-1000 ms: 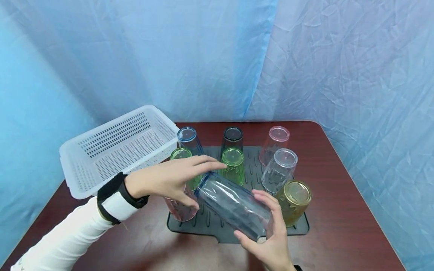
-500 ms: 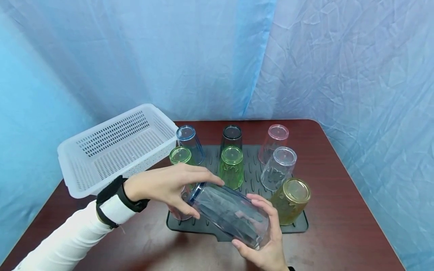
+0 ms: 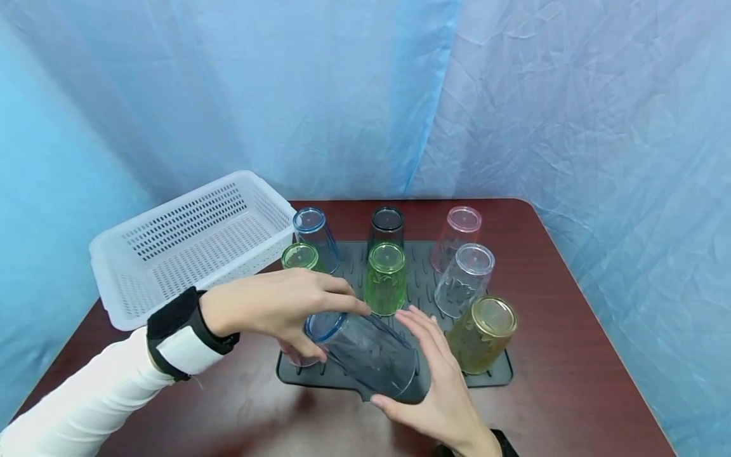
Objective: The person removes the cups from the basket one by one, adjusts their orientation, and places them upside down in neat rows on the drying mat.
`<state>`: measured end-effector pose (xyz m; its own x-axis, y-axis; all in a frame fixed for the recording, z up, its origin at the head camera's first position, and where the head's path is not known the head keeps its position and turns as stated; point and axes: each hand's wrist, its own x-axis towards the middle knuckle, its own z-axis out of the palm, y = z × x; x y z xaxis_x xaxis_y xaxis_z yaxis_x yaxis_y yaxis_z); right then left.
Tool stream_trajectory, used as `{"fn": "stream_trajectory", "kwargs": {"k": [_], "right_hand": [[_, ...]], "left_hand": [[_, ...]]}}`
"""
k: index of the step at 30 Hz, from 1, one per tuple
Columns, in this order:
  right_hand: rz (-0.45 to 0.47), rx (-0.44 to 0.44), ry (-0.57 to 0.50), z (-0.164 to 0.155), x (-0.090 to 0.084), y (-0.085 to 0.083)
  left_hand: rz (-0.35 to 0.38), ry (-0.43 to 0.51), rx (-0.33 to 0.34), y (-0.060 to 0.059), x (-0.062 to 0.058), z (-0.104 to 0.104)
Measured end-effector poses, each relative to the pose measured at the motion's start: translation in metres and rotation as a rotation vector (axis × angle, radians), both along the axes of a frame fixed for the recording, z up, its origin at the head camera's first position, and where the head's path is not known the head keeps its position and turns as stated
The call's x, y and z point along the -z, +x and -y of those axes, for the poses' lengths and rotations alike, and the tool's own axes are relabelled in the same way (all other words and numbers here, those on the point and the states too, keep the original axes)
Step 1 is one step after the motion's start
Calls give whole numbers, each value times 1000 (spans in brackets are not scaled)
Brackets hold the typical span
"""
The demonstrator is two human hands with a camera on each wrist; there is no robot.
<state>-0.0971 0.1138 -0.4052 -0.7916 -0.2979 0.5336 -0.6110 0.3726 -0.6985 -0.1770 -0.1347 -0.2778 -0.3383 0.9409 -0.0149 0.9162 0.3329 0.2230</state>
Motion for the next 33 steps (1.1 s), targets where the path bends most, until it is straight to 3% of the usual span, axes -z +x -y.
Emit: {"fn": "stream_trajectory", "kwargs": {"k": [5, 8, 11, 16, 22, 30, 33], "right_hand": [[113, 30, 249, 13, -17, -4], [206, 59, 292, 22, -19, -4], [253, 109, 248, 31, -16, -5], [193, 156, 169, 39, -7, -3], [174, 148, 126, 39, 0, -4], [225, 144, 49, 35, 8, -14], [229, 165, 22, 32, 11, -18]], "left_hand": [[-137, -80, 4, 4, -3, -12], [-177, -99, -6, 6, -2, -18], [-182, -119, -20, 8, -2, -25], [-173, -135, -17, 12, -2, -34], [-169, -132, -31, 14, 3, -35], [-125, 46, -71, 4, 18, -20], [-155, 151, -100, -1, 22, -8]]}}
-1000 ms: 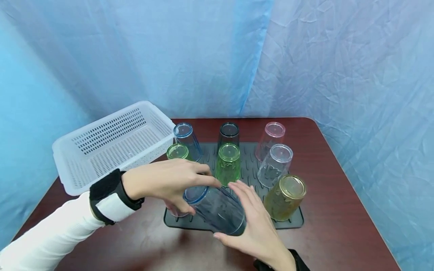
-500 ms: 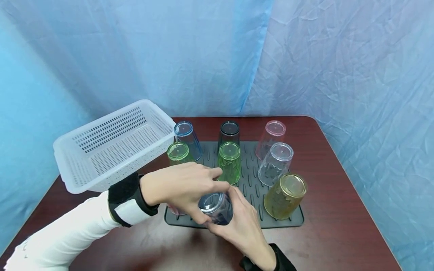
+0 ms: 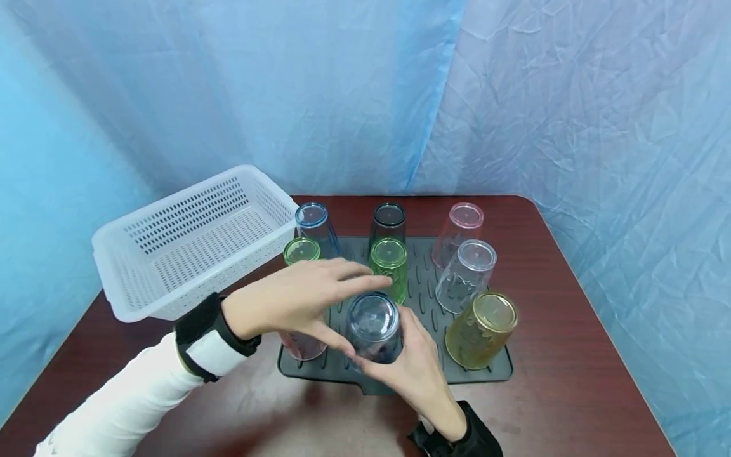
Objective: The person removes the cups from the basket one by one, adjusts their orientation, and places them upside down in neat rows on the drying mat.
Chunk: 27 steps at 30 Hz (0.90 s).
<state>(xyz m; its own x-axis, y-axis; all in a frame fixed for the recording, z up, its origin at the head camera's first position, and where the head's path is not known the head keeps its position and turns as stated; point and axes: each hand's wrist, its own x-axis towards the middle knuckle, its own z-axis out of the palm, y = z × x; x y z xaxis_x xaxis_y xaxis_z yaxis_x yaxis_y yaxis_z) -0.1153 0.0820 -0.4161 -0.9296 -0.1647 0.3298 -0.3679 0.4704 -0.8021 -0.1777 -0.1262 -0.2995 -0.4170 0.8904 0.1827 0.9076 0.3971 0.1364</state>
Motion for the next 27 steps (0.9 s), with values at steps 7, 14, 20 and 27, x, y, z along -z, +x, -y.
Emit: {"fn": "stream_trajectory", "kwargs": {"k": [7, 14, 20, 27], "right_hand": [[35, 72, 3, -11, 9, -7], [95, 101, 27, -17, 21, -12], [116, 106, 40, -14, 29, -15], [143, 114, 55, -11, 37, -16]], "left_hand": [[-71, 194, -81, 1, 0, 35], [-90, 248, -187, 13, 0, 66], [-86, 266, -241, 21, 5, 77], [-75, 279, -259, 23, 8, 81]]}}
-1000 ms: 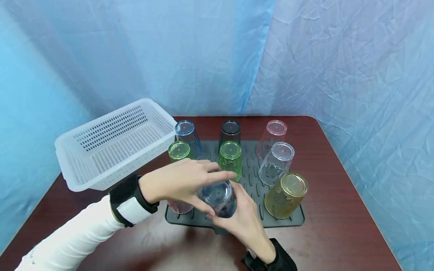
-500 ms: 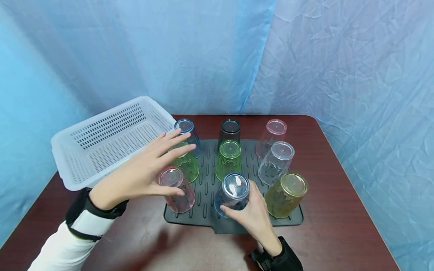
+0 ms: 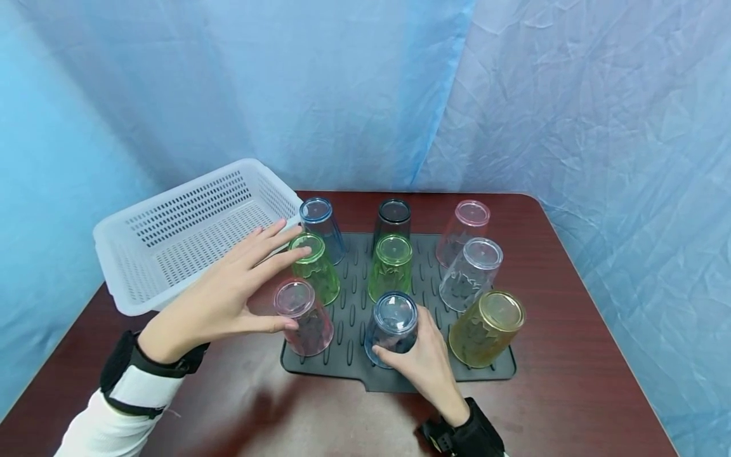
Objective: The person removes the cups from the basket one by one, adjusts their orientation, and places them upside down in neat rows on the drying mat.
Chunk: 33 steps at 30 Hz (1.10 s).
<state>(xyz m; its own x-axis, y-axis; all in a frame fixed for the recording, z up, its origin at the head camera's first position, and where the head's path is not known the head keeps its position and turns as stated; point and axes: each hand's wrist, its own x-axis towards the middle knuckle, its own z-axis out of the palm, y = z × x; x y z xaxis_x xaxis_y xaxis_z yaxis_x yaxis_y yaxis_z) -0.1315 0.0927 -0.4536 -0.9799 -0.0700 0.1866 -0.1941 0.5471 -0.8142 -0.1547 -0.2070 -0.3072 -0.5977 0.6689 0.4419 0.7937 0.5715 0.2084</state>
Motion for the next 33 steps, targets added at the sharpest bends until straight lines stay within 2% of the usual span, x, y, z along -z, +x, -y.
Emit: {"fn": "stream_trajectory", "kwargs": {"k": [9, 14, 20, 25, 30, 33], "right_hand": [[31, 1, 1, 1, 3, -1], [32, -4, 5, 1, 3, -3], [-18, -22, -8, -2, -2, -3], [-62, -24, -22, -9, -29, -7], [-222, -26, -6, -15, -69, -22], [-304, -15, 27, -14, -91, -38]], "left_hand": [[4, -19, -13, -7, 5, -3], [14, -18, -21, -17, 4, -7], [11, 4, -62, -32, -3, -18], [13, 0, -109, -47, -12, -33], [-14, -23, -172, -69, -22, -53], [0, -66, -240, -84, -29, -66]]}}
